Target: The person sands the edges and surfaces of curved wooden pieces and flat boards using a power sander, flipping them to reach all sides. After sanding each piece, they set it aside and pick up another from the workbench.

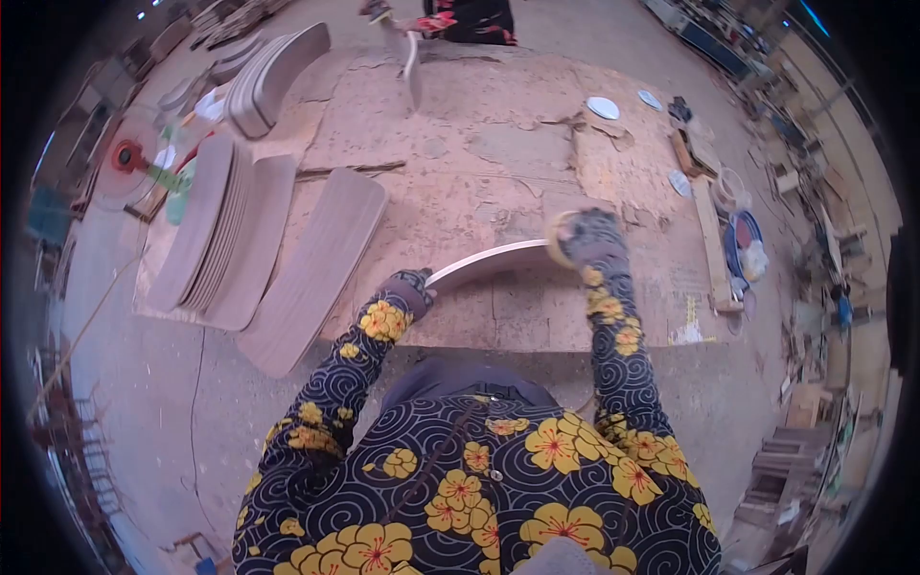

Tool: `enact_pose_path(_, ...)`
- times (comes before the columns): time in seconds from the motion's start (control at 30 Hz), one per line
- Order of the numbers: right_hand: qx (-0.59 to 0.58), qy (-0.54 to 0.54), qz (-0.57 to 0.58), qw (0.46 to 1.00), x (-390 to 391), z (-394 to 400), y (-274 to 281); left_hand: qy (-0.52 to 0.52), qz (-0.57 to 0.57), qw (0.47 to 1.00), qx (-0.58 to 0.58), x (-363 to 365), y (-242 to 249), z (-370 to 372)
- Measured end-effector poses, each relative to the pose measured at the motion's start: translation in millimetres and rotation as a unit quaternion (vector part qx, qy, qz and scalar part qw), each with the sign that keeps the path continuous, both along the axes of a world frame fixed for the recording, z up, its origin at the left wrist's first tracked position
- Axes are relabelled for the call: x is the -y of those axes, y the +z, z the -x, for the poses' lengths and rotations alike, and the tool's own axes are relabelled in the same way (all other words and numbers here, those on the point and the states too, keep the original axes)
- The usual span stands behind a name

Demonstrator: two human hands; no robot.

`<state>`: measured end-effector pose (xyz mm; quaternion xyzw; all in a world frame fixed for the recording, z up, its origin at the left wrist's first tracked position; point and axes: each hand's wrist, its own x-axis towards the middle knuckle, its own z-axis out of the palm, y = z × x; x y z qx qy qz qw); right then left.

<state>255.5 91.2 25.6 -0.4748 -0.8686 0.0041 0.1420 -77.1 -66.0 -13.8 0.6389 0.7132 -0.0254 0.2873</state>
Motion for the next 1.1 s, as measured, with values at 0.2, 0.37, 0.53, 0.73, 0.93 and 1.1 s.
enact_pose_path(0.2,0.105,0.046,0.208,0.971,59.8,155.3,39.3,-0.007,-0.003,1.000,-0.011,0.0,-14.1,-2.9)
enact_pose_path(0.37,0.110,0.063,0.040,0.991,16.8,82.4,-17.3,-0.012,-0.036,0.999,-0.003,2.3,-13.3,-2.6)
enact_pose_path(0.53,0.187,-0.188,0.054,0.963,-42.7,-75.4,1.3,-0.014,0.007,1.000,0.008,-0.1,11.5,-8.9)
enact_pose_path(0.73,0.151,-0.224,0.156,0.950,-19.8,-13.4,35.9,-0.134,-0.038,0.990,-0.009,-20.3,3.0,-21.9)
enact_pose_path(0.93,0.165,-0.067,0.153,0.972,17.7,82.7,28.9,-0.151,-0.013,0.988,0.022,-75.7,10.9,-48.2)
enact_pose_path(1.1,0.221,-0.233,0.173,0.931,-22.6,-47.0,38.4,-0.136,-0.016,0.990,0.043,-70.5,1.3,-51.4)
